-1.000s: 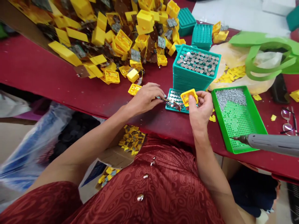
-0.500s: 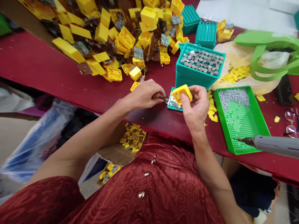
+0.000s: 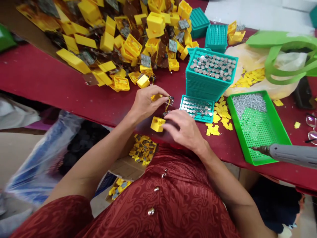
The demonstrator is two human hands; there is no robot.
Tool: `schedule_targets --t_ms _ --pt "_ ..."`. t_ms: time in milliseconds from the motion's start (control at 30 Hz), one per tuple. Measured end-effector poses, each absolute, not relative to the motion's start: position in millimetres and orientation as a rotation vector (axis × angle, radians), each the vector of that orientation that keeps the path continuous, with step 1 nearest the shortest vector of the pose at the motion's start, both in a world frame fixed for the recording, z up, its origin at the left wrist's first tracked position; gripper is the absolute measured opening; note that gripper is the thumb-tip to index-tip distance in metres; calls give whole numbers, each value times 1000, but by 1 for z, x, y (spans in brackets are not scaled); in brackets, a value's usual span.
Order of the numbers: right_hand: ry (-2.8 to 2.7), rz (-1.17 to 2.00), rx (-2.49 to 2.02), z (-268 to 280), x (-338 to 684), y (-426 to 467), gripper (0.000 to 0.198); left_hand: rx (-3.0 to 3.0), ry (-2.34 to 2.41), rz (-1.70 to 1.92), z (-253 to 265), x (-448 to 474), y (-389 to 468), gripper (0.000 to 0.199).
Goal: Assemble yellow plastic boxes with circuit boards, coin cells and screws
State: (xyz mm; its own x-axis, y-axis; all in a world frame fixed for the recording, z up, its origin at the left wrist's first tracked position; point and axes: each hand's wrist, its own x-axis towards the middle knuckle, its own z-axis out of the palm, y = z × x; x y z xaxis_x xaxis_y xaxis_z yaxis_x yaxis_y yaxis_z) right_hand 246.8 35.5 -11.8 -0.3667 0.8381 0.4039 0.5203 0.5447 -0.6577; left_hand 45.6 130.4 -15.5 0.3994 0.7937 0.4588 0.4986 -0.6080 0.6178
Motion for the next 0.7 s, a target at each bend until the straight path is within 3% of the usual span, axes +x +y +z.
schedule_targets --t_ms 133,233,433,700 --pt "-1745 480 -1371 -17 250 61 22 2143 1118 1201 -24 47 125 10" --pt "-1768 548 -1397 -22 245 83 30 2112 1105 1269 -30 49 124 10" --pt "-1789 736 -1361 -20 243 91 22 2115 1121 1217 -31 50 123 10" --pt "-1778 435 -1605 -26 280 85 19 2084 1074 1048 -23 63 126 11"
